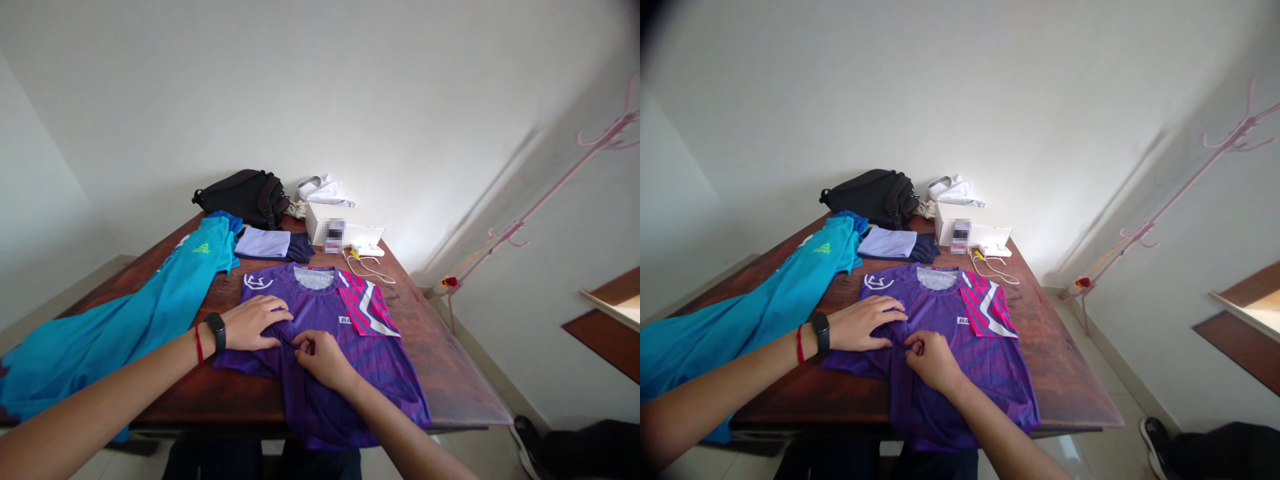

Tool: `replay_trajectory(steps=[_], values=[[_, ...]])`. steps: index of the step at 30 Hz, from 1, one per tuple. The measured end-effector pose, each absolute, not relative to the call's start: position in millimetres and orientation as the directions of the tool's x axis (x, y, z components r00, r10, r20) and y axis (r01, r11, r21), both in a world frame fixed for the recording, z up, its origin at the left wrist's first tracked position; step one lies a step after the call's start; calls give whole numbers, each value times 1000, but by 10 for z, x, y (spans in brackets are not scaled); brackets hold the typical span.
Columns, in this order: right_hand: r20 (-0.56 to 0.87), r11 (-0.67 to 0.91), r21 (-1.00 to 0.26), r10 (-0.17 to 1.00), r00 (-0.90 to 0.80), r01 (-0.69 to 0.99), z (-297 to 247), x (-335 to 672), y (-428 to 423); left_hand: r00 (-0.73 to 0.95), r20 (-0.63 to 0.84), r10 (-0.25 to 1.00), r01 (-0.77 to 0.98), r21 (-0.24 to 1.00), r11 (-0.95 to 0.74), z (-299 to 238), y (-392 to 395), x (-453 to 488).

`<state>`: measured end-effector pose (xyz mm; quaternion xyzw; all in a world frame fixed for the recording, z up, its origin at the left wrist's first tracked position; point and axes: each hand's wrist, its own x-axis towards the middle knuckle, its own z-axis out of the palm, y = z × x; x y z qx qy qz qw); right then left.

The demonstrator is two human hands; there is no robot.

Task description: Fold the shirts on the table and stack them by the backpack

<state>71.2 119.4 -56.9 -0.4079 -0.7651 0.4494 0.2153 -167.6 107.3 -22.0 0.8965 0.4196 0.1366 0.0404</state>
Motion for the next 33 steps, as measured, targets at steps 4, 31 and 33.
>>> replay_trajectory(steps=[4, 31, 33], values=[[-46, 190, -910, 836, -547, 367, -541, 723, 1202, 651, 269, 710, 680, 210, -703, -188, 1073, -1554], [-54, 293, -877, 726, -686, 380, -167, 1013, 810, 556, 398, 730, 772, 77, -631, 615, 860, -1508], [-60, 295, -870, 731, -680, 394, -140, 1052, 771, 557, 405, 725, 774, 64, -630, 713, 825, -1550]])
